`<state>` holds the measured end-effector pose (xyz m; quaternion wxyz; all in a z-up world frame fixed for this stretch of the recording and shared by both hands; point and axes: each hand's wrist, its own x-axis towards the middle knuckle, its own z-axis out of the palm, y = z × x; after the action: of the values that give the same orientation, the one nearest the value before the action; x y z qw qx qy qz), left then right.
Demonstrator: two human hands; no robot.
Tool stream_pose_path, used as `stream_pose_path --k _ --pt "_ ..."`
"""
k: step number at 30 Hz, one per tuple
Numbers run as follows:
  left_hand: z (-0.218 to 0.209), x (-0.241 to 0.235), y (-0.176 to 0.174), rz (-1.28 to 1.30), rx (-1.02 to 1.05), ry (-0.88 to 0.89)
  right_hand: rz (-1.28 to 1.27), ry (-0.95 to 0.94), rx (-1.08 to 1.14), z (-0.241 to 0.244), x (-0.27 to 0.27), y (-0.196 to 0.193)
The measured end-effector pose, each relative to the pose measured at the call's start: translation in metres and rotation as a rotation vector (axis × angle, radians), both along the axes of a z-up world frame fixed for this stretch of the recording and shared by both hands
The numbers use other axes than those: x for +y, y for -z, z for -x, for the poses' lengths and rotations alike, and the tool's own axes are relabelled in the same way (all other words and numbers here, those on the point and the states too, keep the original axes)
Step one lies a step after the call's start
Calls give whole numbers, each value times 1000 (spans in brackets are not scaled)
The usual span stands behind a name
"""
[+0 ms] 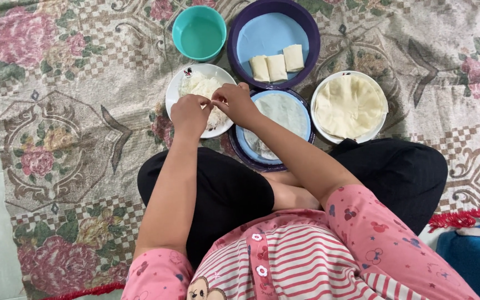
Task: The person sits on the floor and prepares food rolls by placing shredded white filling onto a thin wrapper, then folding and rolling it into a cylindrical shape. The finished rolls are placed on a plate.
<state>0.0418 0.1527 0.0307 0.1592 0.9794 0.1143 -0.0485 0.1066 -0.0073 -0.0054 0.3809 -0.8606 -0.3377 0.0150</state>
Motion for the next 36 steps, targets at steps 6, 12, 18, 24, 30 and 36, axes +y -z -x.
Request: stream_pose_path --k 6,12,18,24,30,36 --pt "9 -16 -38 241 2 -20 -39 0 -7 11 -24 -18" --pt "19 -49 -85 443 -47 -15 -121 8 4 26 -70 -93" --pt "30 -102 -107 613 -146 103 -94 46 -48 50 -134 -143" --pt "40 -151 -102 556 4 200 -65 94 120 79 -183 -148" --pt "43 -181 -55 522 96 255 -10 137 223 87 -211 -97" --pt "50 -185 -29 601 180 261 93 129 223 89 -216 -73"
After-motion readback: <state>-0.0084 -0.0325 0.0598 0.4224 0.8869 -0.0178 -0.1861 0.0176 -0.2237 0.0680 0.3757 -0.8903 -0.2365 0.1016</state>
